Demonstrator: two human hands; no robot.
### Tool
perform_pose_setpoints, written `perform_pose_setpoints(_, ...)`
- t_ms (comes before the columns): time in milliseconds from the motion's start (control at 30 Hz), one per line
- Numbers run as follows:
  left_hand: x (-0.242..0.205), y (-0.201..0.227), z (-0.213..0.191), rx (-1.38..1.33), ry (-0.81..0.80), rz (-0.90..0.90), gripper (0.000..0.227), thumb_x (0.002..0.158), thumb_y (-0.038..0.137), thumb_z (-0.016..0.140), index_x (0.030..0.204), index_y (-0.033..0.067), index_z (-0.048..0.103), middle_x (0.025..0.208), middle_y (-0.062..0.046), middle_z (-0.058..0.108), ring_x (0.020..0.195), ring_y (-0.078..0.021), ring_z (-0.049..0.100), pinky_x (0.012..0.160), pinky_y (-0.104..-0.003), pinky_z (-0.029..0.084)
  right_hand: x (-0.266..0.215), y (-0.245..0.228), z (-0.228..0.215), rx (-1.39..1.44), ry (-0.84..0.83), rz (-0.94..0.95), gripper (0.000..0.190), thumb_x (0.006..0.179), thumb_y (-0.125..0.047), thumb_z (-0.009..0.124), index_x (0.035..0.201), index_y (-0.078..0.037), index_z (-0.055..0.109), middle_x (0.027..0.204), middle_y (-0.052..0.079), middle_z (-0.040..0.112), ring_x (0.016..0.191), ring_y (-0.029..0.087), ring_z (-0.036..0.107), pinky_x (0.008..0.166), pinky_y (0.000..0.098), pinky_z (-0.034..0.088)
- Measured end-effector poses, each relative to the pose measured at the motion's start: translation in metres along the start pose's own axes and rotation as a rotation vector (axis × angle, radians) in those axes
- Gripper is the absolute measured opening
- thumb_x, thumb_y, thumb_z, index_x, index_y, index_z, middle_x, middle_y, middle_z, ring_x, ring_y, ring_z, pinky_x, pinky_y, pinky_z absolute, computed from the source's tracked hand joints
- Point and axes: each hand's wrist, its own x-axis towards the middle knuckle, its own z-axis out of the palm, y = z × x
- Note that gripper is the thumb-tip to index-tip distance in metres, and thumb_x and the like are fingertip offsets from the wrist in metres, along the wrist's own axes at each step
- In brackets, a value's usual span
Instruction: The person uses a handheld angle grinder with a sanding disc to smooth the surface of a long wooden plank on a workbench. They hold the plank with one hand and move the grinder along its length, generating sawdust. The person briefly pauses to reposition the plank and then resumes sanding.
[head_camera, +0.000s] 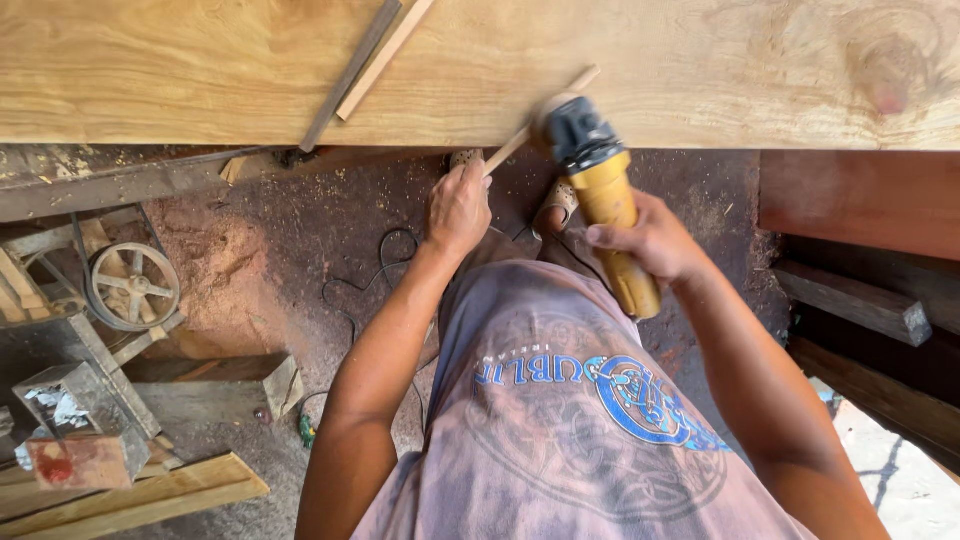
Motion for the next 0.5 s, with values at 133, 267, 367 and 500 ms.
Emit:
perform_pose_setpoints(133,-0.007,0.001,0.003,0.023,0.013,0.013,0.038,0.092,0.007,0.064,0.128,-0.0051,0.062,0.091,-0.027,0.068,0.082,-0.0472,0.066,0.072,-0.054,0.053,-0.008,0.008,0.021,0.057,-0.138,-0.114,0.055,0.076,-0.019,0.082,0.126,-0.005,0.063,0.109,0.005,0.071,0.099,0.016,0.067,0.093,0.0352,0.054)
perform_pose_setpoints(267,-0.001,-0.001,0.005,0.09,-0.029,-0.019,0.028,0.097,0.008,0.064,0.123,-0.0027,0.064,0.093,-0.025,0.069,0.086,-0.0447,0.069,0.077,-0.053,0.054,0.004,-0.01,0.004,0.028,0.027,-0.016,0.051,0.076,-0.022,0.082,0.121,-0.005,0.063,0.102,0.008,0.071,0.093,0.019,0.069,0.089,0.0382,0.058)
perform_pose_setpoints(367,-0.012,0.002,0.005,0.066,0.003,0.021,0.034,0.096,0.007,0.063,0.127,-0.0063,0.062,0.095,-0.027,0.068,0.085,-0.0443,0.069,0.075,-0.051,0.054,0.005,-0.017,-0.018,0.068,0.14,0.014,0.049,0.08,-0.025,0.082,0.118,-0.003,0.06,0.097,0.01,0.069,0.084,0.022,0.069,0.079,0.0398,0.058)
perform_pose_setpoints(500,0.007,0.0,-0.005,-0.046,0.025,0.016,0.025,0.095,0.008,0.066,0.116,-0.004,0.066,0.097,-0.026,0.068,0.088,-0.0449,0.069,0.076,-0.05,0.055,0.002,-0.019,-0.039,0.13,0.125,-0.122,0.052,0.078,-0.026,0.081,0.119,-0.004,0.059,0.094,0.007,0.064,0.078,0.019,0.065,0.072,0.0374,0.058)
